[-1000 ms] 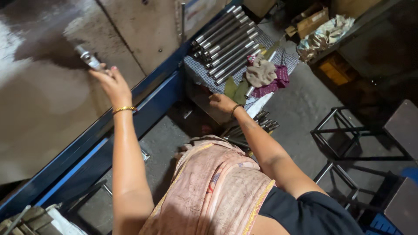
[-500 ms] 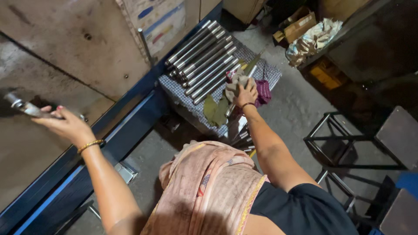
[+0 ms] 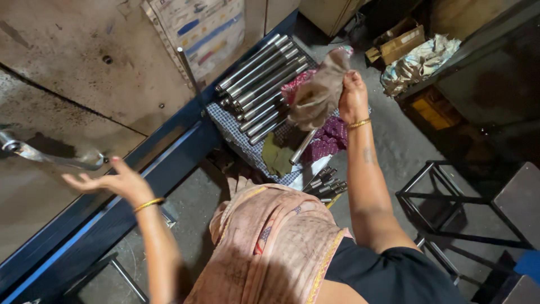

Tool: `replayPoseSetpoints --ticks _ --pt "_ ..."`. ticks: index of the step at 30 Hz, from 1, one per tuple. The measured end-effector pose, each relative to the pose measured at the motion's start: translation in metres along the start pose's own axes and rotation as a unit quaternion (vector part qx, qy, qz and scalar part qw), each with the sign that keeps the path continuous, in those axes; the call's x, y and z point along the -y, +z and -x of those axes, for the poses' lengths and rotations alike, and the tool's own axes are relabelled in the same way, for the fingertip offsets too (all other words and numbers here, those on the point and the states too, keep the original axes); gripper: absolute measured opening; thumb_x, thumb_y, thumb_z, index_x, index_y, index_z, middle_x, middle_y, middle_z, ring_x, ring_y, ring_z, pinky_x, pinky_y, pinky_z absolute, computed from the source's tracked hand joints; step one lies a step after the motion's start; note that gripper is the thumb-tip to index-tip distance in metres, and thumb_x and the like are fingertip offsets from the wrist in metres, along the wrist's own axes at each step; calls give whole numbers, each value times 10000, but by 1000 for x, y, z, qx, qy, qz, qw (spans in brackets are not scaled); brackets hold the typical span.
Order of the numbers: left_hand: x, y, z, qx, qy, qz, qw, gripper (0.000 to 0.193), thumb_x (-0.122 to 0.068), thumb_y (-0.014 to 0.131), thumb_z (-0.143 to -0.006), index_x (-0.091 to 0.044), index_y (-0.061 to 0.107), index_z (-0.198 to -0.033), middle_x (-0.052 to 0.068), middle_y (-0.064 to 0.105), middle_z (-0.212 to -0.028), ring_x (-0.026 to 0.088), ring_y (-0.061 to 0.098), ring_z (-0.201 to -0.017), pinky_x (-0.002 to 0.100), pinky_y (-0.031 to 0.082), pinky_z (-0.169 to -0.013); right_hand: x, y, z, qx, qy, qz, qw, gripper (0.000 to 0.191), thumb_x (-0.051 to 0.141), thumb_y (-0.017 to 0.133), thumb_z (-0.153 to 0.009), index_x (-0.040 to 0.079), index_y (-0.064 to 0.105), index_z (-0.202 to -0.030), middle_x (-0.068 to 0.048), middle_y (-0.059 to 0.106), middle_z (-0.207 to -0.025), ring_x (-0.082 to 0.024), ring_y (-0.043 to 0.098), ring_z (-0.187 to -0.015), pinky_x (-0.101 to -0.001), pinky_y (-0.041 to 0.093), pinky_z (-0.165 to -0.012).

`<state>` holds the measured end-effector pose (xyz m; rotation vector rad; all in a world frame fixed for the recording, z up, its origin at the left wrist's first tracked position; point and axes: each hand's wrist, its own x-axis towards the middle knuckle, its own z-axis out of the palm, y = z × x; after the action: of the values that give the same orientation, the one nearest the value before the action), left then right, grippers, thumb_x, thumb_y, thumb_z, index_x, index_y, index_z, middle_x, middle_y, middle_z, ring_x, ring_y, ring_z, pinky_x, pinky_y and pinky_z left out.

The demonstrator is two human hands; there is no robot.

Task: The person wipes cylindrical metal rods with a cloth, then opens a machine door and inserts a rod into the machine. The person repeats the wiping and insertion process with another rod.

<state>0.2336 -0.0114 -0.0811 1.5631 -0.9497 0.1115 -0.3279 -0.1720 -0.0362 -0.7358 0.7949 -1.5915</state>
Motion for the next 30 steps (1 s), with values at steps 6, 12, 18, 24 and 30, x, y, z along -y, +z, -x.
replayPoseSetpoints --ticks 6,12,18,24,30 --pt "-33 71 72 188 12 15 982 517 -122 742 -996 -78 509 -1456 126 452 -1566 308 493 -1465 439 321 -1308 13 41 -12 10 125 -113 986 261 188 502 -1071 45 605 -1262 -113 689 -1250 -269 682 -1129 -445 575 -1019" --pt "-93 136 99 501 -141 258 814 574 -350 610 -1025 -83 449 -1507 146 360 -1587 316 307 -1477 441 221 -1204 -22 125 25 121 169 2 978 256 132 627 -1033 54 612 -1277 -93 667 -1288 -239 667 -1193 -403 531 -1071" --pt "-145 176 99 432 -427 541 582 614 -381 555 -1050 -99 362 -1561 87 370 -1590 253 316 -1475 447 233 -1204 -51 149 52 327 140 116 927 274 267 571 -1130 22 624 -1242 -178 619 -1514 -271 620 -1243 -415 497 -1071" --pt "-155 167 111 383 -462 557 574 604 -380 559 -1048 -95 374 -1547 90 385 -1574 255 332 -1460 444 244 -1197 -132 148 86 174 -268 657 683 578 426 373 -1144 67 567 -1553 -333 240 -1657 -494 231 -1497 -557 298 -1217" --pt "-152 171 123 408 -465 527 582 593 -379 564 -1046 -91 387 -1533 94 399 -1558 256 347 -1446 441 255 -1189 -133 154 112 185 -210 523 805 705 561 304 -1112 7 384 -1541 -284 357 -1664 -384 277 -1562 -584 99 -1268"
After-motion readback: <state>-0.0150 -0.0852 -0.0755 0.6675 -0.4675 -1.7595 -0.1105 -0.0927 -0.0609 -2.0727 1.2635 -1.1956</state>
